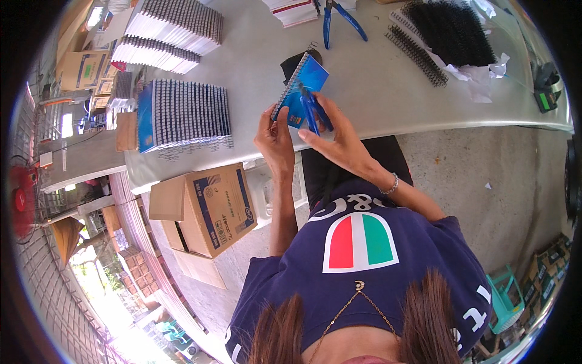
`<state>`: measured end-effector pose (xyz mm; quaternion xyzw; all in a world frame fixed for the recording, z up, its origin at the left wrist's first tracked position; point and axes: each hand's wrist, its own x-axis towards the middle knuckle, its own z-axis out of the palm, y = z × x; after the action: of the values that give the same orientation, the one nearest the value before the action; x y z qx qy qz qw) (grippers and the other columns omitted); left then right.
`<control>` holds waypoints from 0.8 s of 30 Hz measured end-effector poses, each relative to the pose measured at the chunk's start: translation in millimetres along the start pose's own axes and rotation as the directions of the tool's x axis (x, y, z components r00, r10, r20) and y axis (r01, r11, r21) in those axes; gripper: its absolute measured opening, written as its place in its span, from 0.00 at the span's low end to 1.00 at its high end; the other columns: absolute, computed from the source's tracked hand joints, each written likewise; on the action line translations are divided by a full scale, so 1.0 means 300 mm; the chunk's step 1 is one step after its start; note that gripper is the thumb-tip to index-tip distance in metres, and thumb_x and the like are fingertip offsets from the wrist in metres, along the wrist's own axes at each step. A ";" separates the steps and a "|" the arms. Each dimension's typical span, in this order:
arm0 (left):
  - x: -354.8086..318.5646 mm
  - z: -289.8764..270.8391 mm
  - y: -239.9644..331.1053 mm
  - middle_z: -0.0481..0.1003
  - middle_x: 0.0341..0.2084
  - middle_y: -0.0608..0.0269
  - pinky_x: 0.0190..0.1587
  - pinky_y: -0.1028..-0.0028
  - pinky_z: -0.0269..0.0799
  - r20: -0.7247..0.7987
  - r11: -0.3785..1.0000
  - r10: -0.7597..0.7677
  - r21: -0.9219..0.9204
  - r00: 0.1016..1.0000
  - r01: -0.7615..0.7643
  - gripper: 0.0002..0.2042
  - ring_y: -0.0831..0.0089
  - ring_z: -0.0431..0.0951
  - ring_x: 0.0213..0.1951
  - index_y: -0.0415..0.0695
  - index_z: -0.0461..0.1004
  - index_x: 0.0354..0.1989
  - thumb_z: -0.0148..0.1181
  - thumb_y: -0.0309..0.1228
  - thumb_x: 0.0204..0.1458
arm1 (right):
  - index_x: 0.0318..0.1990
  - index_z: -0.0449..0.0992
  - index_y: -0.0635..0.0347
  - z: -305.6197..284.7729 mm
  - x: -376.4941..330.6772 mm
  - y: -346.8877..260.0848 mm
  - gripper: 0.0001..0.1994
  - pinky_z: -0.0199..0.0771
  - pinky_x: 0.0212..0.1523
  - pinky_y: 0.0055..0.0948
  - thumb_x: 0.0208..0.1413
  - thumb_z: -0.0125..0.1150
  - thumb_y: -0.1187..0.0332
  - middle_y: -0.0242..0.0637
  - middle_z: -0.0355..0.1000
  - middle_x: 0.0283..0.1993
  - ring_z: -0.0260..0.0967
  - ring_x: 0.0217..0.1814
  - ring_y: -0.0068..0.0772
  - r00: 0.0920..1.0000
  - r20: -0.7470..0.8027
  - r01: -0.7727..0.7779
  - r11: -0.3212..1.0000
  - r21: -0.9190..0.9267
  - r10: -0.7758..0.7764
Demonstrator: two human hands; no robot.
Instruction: The person repeatedly picks up a blue spiral notebook and a metal spiral coil, inserts the coil through the punched holes, and uses pliers to close the ends. The finished notebooks are stacked on the table. The person also handles a black plastic holder and additional coils during the process.
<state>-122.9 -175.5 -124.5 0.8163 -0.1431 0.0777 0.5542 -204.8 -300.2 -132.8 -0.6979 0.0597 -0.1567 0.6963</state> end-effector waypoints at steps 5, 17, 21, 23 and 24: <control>-0.014 0.004 -0.013 0.77 0.28 0.68 0.31 0.83 0.67 -0.006 0.994 -0.042 -0.099 0.999 0.041 0.11 0.86 0.70 0.30 0.33 0.77 0.48 0.61 0.27 0.60 | 0.68 0.61 0.54 -0.027 -0.047 0.021 0.36 0.65 0.51 0.40 0.52 0.69 0.62 0.43 0.67 0.49 0.64 0.49 0.43 0.966 0.087 0.257 0.852 -0.457 -0.245; -0.036 0.001 -0.011 0.78 0.24 0.64 0.31 0.80 0.68 -0.075 0.998 -0.051 0.022 0.996 0.053 0.10 0.84 0.71 0.28 0.35 0.80 0.44 0.63 0.26 0.58 | 0.68 0.64 0.48 -0.015 -0.066 0.027 0.37 0.66 0.52 0.39 0.48 0.71 0.64 0.38 0.69 0.48 0.65 0.47 0.42 0.950 0.121 0.302 0.746 -0.593 -0.289; -0.037 0.001 -0.025 0.79 0.24 0.62 0.32 0.79 0.69 -0.082 0.999 -0.033 0.017 0.996 0.034 0.09 0.84 0.72 0.29 0.35 0.80 0.44 0.60 0.22 0.57 | 0.67 0.64 0.48 -0.019 -0.067 0.021 0.38 0.69 0.50 0.37 0.46 0.72 0.66 0.38 0.71 0.45 0.68 0.46 0.42 0.951 0.125 0.301 0.763 -0.572 -0.281; -0.040 -0.005 -0.034 0.80 0.25 0.61 0.33 0.79 0.70 -0.077 0.998 -0.017 0.053 0.997 0.021 0.10 0.83 0.73 0.29 0.36 0.80 0.45 0.57 0.19 0.56 | 0.65 0.66 0.53 -0.020 -0.068 0.000 0.32 0.72 0.44 0.35 0.51 0.68 0.64 0.39 0.72 0.42 0.70 0.41 0.40 0.942 0.130 0.325 0.742 -0.587 -0.310; -0.038 -0.002 -0.038 0.80 0.26 0.60 0.33 0.79 0.70 -0.070 0.998 -0.007 0.068 0.998 0.012 0.11 0.83 0.74 0.29 0.36 0.80 0.45 0.56 0.17 0.55 | 0.64 0.67 0.56 -0.026 -0.066 -0.011 0.30 0.74 0.41 0.34 0.53 0.67 0.63 0.39 0.73 0.40 0.72 0.38 0.39 0.937 0.128 0.334 0.729 -0.597 -0.325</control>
<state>-130.1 -169.3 -137.6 0.8322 -0.1171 0.1083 0.5310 -226.3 -301.6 -132.4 -0.8851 -0.0228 -0.2446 0.3951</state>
